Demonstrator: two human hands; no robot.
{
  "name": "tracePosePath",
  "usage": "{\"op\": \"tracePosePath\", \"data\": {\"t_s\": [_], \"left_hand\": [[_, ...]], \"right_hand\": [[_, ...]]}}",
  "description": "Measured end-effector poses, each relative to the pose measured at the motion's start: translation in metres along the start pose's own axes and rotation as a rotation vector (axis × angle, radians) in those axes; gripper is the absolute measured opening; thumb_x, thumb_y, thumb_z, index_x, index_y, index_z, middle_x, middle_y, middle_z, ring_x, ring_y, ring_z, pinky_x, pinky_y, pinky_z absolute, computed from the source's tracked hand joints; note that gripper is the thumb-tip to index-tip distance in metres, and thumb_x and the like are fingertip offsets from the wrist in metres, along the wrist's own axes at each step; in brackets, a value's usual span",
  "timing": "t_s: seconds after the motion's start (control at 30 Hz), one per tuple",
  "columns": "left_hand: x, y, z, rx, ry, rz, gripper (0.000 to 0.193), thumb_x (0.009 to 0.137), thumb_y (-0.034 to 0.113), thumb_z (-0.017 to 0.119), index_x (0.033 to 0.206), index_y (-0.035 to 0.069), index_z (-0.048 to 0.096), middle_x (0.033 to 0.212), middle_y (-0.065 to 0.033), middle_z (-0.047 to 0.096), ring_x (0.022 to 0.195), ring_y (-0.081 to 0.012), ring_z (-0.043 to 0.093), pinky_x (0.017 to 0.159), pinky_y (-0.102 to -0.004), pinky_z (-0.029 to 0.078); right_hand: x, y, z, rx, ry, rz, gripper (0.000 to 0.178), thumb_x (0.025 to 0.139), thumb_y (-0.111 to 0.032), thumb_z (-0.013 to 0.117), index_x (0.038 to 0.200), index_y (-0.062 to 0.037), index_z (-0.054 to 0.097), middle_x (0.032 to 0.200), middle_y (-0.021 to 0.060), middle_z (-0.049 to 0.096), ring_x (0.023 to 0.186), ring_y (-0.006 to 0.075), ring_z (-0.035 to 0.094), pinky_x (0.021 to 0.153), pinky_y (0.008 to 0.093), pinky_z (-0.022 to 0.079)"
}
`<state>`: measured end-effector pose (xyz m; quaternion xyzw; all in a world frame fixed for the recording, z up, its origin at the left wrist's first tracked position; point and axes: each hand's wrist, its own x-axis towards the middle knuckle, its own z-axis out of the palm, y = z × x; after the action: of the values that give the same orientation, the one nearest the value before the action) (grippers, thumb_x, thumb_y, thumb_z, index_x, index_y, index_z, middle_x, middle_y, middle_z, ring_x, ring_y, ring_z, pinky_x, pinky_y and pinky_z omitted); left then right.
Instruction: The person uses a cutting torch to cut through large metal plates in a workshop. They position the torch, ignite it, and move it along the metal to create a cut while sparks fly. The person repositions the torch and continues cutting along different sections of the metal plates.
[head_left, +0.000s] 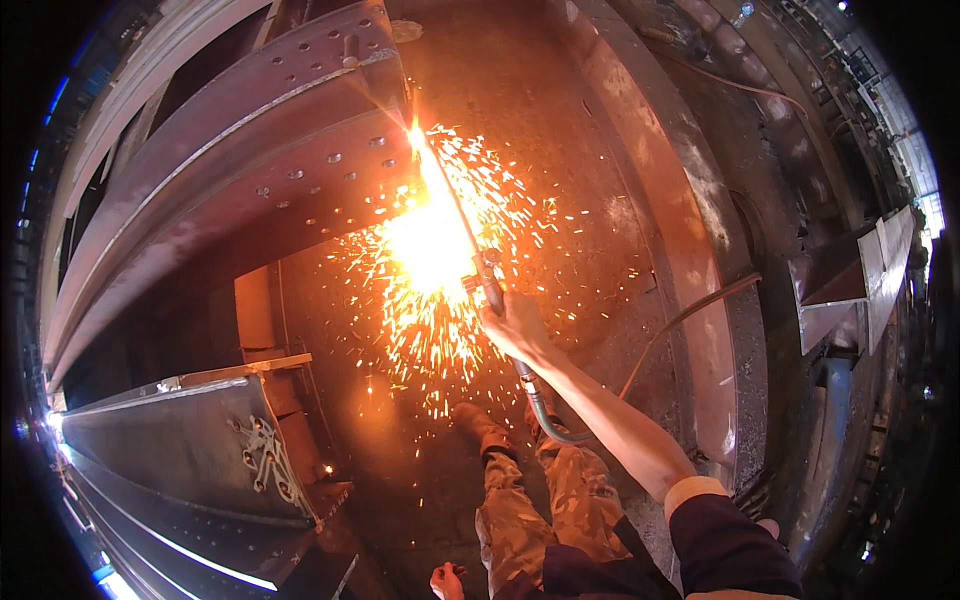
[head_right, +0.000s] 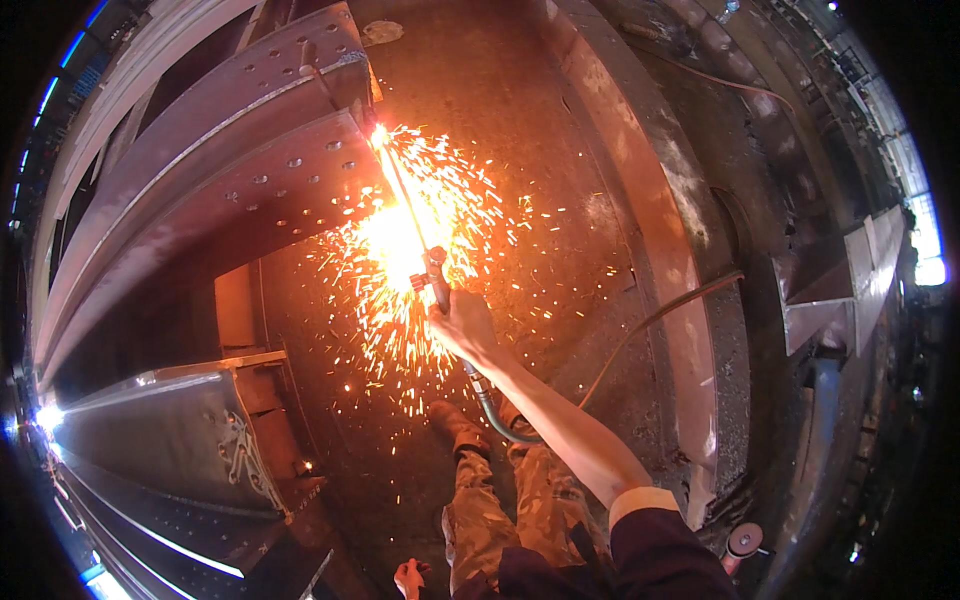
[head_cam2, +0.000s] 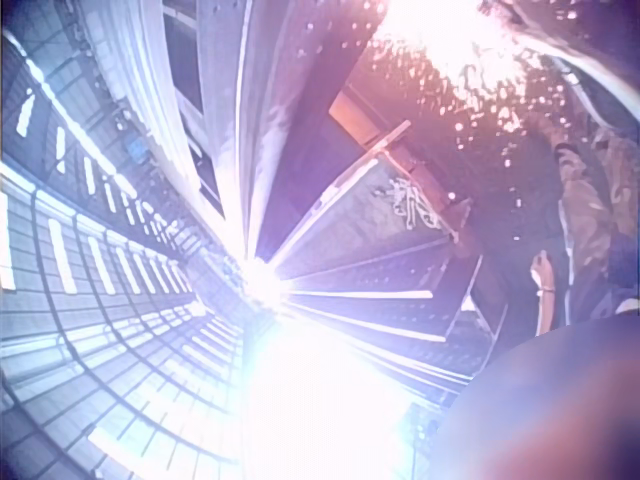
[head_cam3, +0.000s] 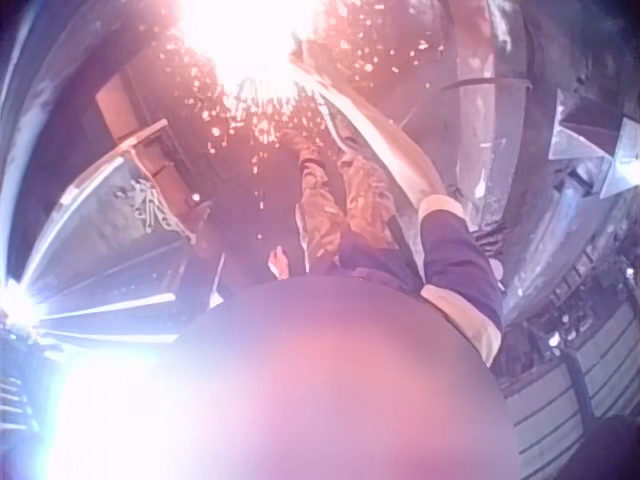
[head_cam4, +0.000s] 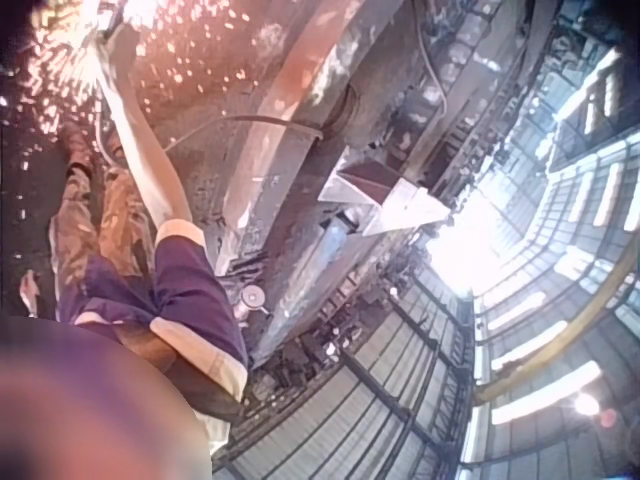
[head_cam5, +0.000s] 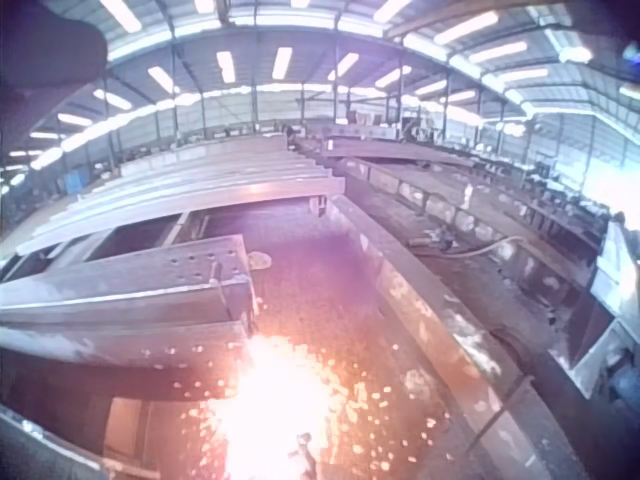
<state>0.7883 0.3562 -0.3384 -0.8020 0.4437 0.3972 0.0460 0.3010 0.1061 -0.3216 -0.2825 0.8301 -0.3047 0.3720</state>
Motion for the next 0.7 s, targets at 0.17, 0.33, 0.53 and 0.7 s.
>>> {"op": "tracePosePath", "data": {"t_s": [0.17,0.33,0.53,0.7], "left_hand": [[-0.001,0.000,-0.001,0.069,-0.006,-0.009,0.033,0.084,0.031,0.053,0.075,0.003,0.068,0.074,-0.0146,0.067,0.071,-0.0286,0.061,0.069,-0.0401,0.047],[0.003,-0.009,0.001,0.077,-0.008,0.022,0.032,0.085,0.030,0.052,0.075,0.006,0.071,0.076,-0.0133,0.067,0.073,-0.0272,0.062,0.071,-0.0392,0.047],[0.004,-0.007,0.000,0.063,-0.027,0.010,0.031,0.085,0.028,0.052,0.074,0.008,0.073,0.077,-0.0108,0.068,0.074,-0.0249,0.063,0.071,-0.0377,0.048],[-0.001,0.007,-0.003,0.016,-0.039,-0.009,0.030,0.084,0.028,0.054,0.073,0.009,0.073,0.076,-0.0100,0.068,0.073,-0.0239,0.061,0.070,-0.0374,0.047]], "right_hand": [[0.002,0.002,0.005,-0.053,0.030,0.012,0.026,0.082,-0.022,0.056,0.067,-0.0011,0.056,0.051,0.0112,0.054,0.043,0.0223,0.053,0.043,0.0396,0.042],[-0.001,0.000,0.003,-0.023,0.022,0.034,0.026,0.082,-0.021,0.056,0.065,-0.0013,0.056,0.051,0.0113,0.054,0.046,0.0228,0.054,0.045,0.0407,0.043],[-0.001,-0.001,0.000,-0.058,-0.004,0.009,0.027,0.080,-0.019,0.057,0.069,0.0048,0.062,0.055,0.0187,0.057,0.050,0.0270,0.058,0.050,0.0427,0.046],[-0.002,0.003,0.004,0.000,0.030,0.003,0.034,0.079,-0.017,0.056,0.096,0.0124,0.060,0.060,0.0200,0.060,0.051,0.0280,0.059,0.050,0.0423,0.046]]}}
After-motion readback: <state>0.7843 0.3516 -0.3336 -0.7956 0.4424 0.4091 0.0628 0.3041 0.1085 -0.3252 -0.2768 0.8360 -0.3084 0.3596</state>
